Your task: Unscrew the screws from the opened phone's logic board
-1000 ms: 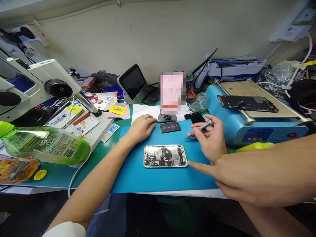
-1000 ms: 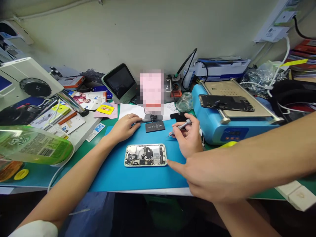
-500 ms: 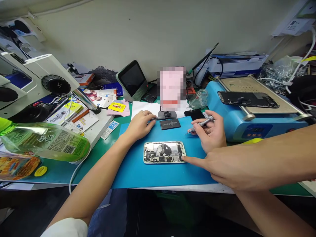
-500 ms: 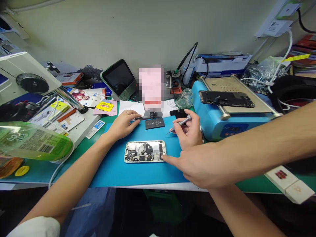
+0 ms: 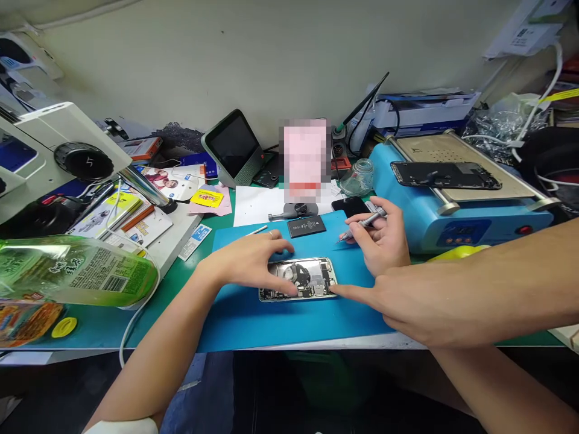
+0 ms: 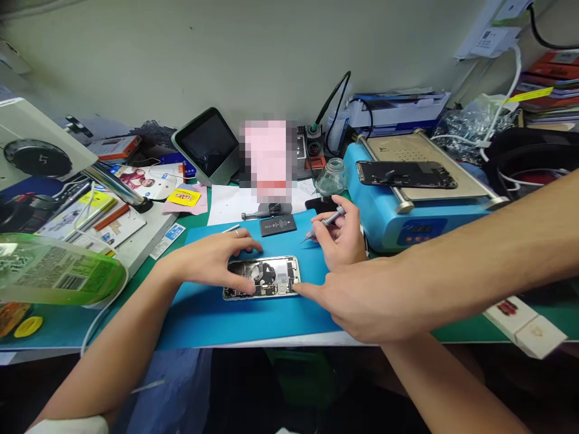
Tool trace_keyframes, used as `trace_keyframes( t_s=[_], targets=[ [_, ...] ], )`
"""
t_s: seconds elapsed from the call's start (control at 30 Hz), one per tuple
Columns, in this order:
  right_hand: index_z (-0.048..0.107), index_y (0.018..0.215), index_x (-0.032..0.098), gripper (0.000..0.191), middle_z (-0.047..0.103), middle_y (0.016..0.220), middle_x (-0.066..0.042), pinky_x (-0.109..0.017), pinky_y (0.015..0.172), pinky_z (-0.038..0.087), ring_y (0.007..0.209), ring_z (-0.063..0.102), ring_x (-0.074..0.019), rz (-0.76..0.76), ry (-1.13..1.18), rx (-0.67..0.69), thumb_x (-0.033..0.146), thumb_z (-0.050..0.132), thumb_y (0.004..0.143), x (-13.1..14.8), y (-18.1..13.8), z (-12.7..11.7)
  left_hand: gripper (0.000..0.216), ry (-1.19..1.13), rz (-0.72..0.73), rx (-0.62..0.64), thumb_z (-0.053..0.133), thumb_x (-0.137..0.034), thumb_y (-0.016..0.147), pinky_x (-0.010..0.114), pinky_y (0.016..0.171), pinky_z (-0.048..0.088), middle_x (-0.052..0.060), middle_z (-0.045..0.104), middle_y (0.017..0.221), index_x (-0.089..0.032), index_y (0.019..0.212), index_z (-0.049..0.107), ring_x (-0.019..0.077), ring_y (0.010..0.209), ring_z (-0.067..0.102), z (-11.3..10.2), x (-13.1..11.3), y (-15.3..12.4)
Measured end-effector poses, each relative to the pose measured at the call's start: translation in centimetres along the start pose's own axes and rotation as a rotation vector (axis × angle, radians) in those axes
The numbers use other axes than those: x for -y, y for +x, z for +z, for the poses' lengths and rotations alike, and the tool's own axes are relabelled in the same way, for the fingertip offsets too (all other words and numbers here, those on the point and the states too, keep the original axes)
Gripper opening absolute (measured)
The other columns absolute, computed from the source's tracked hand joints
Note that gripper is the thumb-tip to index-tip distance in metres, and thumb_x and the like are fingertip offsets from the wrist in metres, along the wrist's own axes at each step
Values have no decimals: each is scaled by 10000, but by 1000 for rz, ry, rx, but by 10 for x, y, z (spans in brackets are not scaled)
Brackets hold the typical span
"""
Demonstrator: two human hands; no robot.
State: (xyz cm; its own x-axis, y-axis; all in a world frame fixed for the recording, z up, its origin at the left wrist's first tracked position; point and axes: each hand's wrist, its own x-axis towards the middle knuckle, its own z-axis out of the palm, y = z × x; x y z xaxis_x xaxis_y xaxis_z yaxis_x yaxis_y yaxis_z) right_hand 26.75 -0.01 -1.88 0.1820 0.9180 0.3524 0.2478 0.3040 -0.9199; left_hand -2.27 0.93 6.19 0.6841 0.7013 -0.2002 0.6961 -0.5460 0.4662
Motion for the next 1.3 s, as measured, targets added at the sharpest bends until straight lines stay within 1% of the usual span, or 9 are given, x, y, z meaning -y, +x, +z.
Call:
trace_keyframes(
  t_s=[0.07, 0.1, 0.2, 0.3, 0.37, 0.57, 0.93, 1.17, 1.3],
  targets=[
    [466, 1473, 310, 569, 785, 1069, -35, -373, 710, 692, 730, 790, -204, 4, 7, 11, 428, 720, 978, -1, 2, -1, 932, 40, -44, 98, 857, -812, 747, 343, 824, 515, 66, 652, 1264, -248, 1456, 638, 276, 1060, 692, 3, -9, -3],
    [468, 1469, 309, 572, 784, 1060, -32, -372, 701, 692, 724, 790, -204, 6, 10, 19, 428, 724, 971, -2, 3, -2, 955, 67, -58, 129, 885, -779, 733, 356, 866, 518, 71, 626, 1284, -241, 1473, 609, 289, 1106, 676, 5, -13, -4],
    [469, 1472, 306, 582, 784, 1046, -27, -376, 708, 699, 730, 794, -205, 7, 15, 30, 436, 723, 964, -4, 5, -3, 838, 141, -62, 152, 913, -616, 763, 389, 930, 511, 73, 590, 1262, -217, 1425, 590, 299, 1141, 646, 12, -20, -5],
    [473, 1479, 299, 592, 785, 1047, -33, -375, 709, 698, 727, 790, -203, 4, 15, 20, 444, 724, 962, -5, 5, -2, 679, 151, -44, 146, 876, -488, 808, 389, 900, 506, 66, 585, 1213, -201, 1356, 596, 281, 1093, 642, 15, -20, -4],
    [476, 1477, 293, 593, 786, 1044, -37, -367, 689, 692, 706, 778, -196, 1, 15, 8, 439, 727, 959, -5, 5, -2, 647, 141, -34, 147, 869, -455, 807, 380, 881, 503, 60, 586, 1197, -198, 1335, 598, 270, 1073, 639, 14, -19, -2],
    [489, 1442, 285, 569, 793, 1024, -37, -357, 678, 690, 685, 764, -187, 5, 3, 13, 378, 746, 942, -1, 6, -3, 653, 117, -23, 145, 871, -435, 794, 363, 856, 502, 57, 588, 1190, -198, 1333, 587, 256, 1060, 631, 12, -16, 2],
    [493, 1420, 293, 579, 792, 1001, -26, -351, 663, 688, 659, 754, -179, 9, 21, -4, 392, 760, 916, -1, 6, 1, 647, 92, -27, 153, 889, -443, 798, 354, 869, 503, 53, 599, 1206, -214, 1318, 581, 255, 1079, 632, 11, -15, 2],
    [450, 1479, 320, 596, 797, 1050, -22, -361, 665, 692, 687, 766, -188, 21, 26, -20, 427, 738, 969, 2, -1, 4, 622, 90, -27, 150, 890, -438, 785, 349, 844, 497, 54, 609, 1200, -220, 1281, 583, 259, 1064, 641, 11, -15, 3],
    [464, 1405, 314, 545, 801, 1017, -7, -363, 649, 688, 645, 730, -174, 20, 18, -34, 411, 755, 955, 5, -2, 5, 616, 89, -18, 141, 883, -427, 788, 351, 851, 498, 50, 601, 1192, -220, 1284, 581, 253, 1057, 636, 13, -14, 3]
  ],
)
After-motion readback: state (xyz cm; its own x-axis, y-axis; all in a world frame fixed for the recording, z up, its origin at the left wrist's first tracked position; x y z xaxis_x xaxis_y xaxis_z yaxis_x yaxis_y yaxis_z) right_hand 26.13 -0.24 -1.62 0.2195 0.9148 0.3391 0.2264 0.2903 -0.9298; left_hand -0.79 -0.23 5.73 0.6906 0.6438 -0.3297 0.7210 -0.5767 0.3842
